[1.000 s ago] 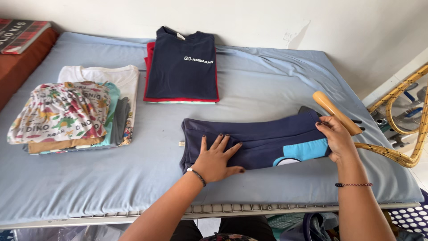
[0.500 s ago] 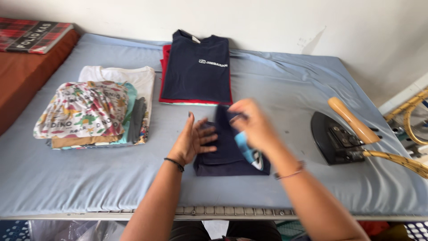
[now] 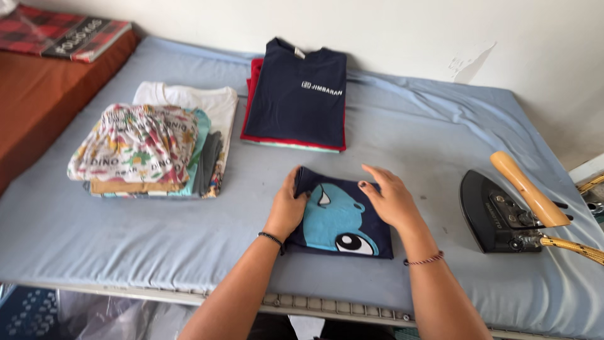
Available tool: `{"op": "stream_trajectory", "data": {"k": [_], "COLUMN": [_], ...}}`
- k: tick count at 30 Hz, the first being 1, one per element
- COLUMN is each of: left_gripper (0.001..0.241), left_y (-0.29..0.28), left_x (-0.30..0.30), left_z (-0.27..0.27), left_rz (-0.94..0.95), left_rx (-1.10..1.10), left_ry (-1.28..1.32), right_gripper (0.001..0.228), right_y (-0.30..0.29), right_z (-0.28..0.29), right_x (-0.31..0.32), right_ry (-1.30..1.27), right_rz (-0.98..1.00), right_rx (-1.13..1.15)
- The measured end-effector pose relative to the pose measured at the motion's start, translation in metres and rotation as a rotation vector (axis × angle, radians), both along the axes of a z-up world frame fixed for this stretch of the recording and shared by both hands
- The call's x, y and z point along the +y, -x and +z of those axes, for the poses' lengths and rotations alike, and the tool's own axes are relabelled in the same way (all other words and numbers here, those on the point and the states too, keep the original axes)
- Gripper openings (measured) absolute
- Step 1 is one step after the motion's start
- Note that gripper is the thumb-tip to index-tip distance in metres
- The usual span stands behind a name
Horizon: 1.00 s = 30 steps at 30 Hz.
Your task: The person irons a dark blue t-shirt on a padded ironing board. They smooth the fabric, use a steam iron to press the garment, and fold it neatly. The person then places the finished shirt onto a stack of other folded clothes.
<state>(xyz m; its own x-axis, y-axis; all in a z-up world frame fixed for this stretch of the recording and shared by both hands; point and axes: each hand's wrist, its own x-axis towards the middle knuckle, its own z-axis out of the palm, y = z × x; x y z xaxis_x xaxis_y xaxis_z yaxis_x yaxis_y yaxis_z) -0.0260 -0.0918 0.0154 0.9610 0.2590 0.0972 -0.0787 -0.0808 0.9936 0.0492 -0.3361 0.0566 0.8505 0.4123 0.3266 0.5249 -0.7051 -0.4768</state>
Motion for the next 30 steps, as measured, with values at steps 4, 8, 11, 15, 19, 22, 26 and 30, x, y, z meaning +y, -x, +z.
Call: {"op": "stream_trajectory", "data": {"k": [4, 8, 11, 15, 19, 22, 26, 30], "left_gripper": [0.07, 0.073, 0.073, 0.073, 0.07, 0.07, 0.074, 0.079], "left_y": [0.011, 0.023, 0.026, 0.023, 0.01, 0.006, 0.023, 0.073], "left_x": [-0.007, -0.011, -0.013, -0.012, -0.003, 0.005, 0.003, 0.0], "left_z": [0.022, 0.038, 0.045, 0.034, 0.011, 0.004, 0.012, 0.028], "left_rz": [0.116, 0.112, 0.154, 0.167, 0.188, 0.173, 0.132, 0.137], "left_rx": [0.116, 0.191, 0.135, 0.198, 0.139, -0.056, 0.022, -0.001], "left_ry": [-0.285, -0.477, -0.527, -0.499, -0.483, -0.392, -0.422, -0.445], "right_gripper": [0.06, 0.065, 0.062, 0.071, 0.083, 0.094, 0.102, 0.091], "right_y": [-0.018, -0.022, -0.015, 0.012, 0.057, 0.07, 0.082, 0.088], "right_z": [-0.03, -0.038, -0.025, -0.004, 0.0, 0.014, 0.027, 0.031], "right_x": [0.015, 0.019, 0.019, 0.026, 0.057, 0.065, 0.057, 0.018], "right_ry": [0.358, 0.468, 0.413, 0.394, 0.535, 0.61, 0.662, 0.579], "right_rz": [0.008, -0.068, -0.056, -0.048, 0.241, 0.356, 0.398, 0.436], "right_rx": [0.06, 0.183, 0.154, -0.041, -0.095, 0.051, 0.043, -0.03]}}
